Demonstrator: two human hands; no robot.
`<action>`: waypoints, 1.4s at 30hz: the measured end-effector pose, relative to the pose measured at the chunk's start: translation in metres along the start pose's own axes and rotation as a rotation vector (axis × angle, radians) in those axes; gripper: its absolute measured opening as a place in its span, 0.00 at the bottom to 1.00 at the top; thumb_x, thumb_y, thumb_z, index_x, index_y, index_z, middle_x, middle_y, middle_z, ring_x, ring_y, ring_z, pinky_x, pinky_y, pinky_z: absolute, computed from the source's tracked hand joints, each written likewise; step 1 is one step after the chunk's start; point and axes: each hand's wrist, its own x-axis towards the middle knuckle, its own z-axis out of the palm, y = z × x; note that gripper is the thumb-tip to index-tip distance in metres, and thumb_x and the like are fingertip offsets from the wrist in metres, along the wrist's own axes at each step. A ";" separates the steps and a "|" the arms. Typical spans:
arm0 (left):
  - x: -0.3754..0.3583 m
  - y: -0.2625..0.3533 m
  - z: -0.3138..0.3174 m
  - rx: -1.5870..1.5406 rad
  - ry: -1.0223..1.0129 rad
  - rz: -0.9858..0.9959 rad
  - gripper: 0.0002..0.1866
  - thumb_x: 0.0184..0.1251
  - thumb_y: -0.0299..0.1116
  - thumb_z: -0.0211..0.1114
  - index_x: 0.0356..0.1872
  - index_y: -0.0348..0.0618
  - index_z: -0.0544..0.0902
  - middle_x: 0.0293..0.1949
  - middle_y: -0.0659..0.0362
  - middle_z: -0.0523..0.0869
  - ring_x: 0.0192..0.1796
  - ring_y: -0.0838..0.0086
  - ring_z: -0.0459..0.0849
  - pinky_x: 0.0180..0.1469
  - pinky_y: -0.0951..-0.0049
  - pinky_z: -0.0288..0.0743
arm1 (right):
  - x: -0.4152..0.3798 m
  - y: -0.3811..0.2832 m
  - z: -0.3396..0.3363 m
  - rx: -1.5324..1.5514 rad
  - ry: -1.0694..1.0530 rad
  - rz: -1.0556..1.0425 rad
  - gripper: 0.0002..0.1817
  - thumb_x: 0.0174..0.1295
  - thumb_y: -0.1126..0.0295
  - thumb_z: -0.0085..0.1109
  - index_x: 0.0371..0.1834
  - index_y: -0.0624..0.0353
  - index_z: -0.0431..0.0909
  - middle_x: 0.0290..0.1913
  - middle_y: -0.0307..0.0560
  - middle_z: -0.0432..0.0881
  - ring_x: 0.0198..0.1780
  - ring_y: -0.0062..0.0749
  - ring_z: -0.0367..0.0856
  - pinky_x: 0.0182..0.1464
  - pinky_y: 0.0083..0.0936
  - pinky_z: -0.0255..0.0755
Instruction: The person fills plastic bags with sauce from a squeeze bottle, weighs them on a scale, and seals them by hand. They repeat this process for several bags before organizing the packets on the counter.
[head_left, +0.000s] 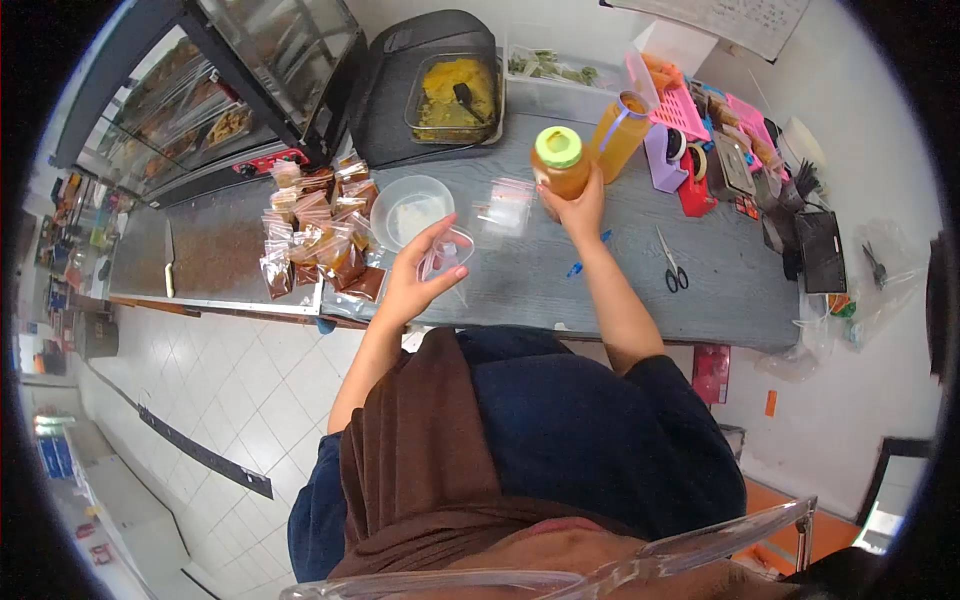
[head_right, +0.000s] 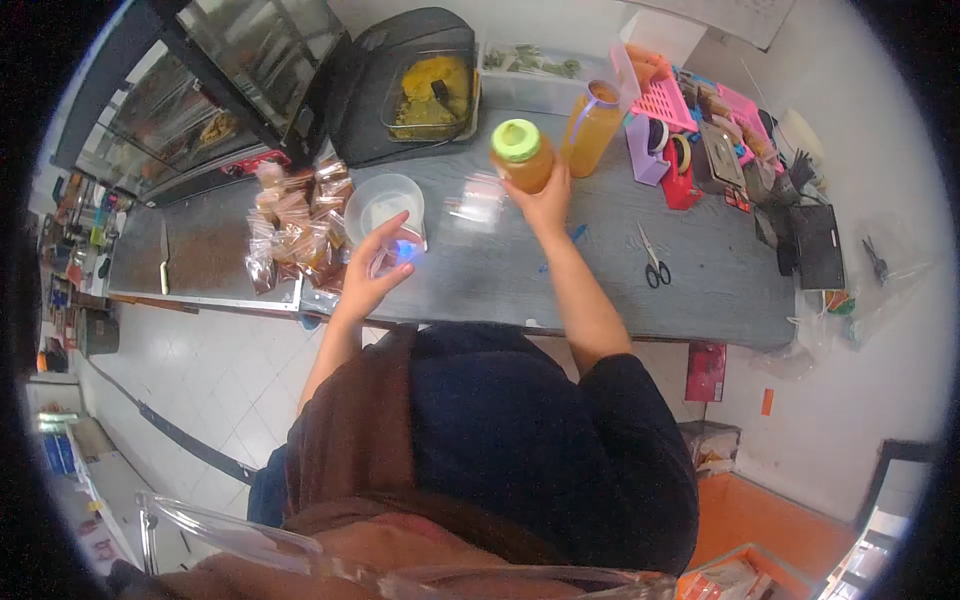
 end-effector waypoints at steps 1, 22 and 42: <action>0.000 -0.001 -0.003 -0.062 -0.018 -0.025 0.31 0.54 0.27 0.72 0.60 0.40 0.71 0.48 0.62 0.82 0.45 0.81 0.76 0.48 0.79 0.69 | 0.007 -0.021 -0.006 -0.059 -0.055 -0.181 0.48 0.33 0.61 0.81 0.62 0.57 0.65 0.61 0.52 0.71 0.64 0.48 0.68 0.68 0.51 0.54; 0.012 0.026 -0.024 -0.500 -0.172 -0.058 0.40 0.53 0.43 0.72 0.64 0.38 0.63 0.48 0.53 0.81 0.50 0.70 0.79 0.51 0.72 0.70 | 0.090 -0.246 -0.059 -0.635 -0.251 -1.705 0.19 0.58 0.68 0.54 0.54 0.50 0.77 0.55 0.36 0.79 0.60 0.29 0.74 0.70 0.34 0.62; 0.024 0.012 -0.030 -0.599 -0.101 -0.131 0.39 0.49 0.37 0.74 0.62 0.40 0.63 0.47 0.55 0.81 0.50 0.72 0.80 0.51 0.75 0.71 | 0.087 -0.187 -0.046 -0.533 -0.322 -1.381 0.26 0.53 0.72 0.57 0.58 0.55 0.72 0.59 0.42 0.74 0.63 0.35 0.70 0.70 0.43 0.60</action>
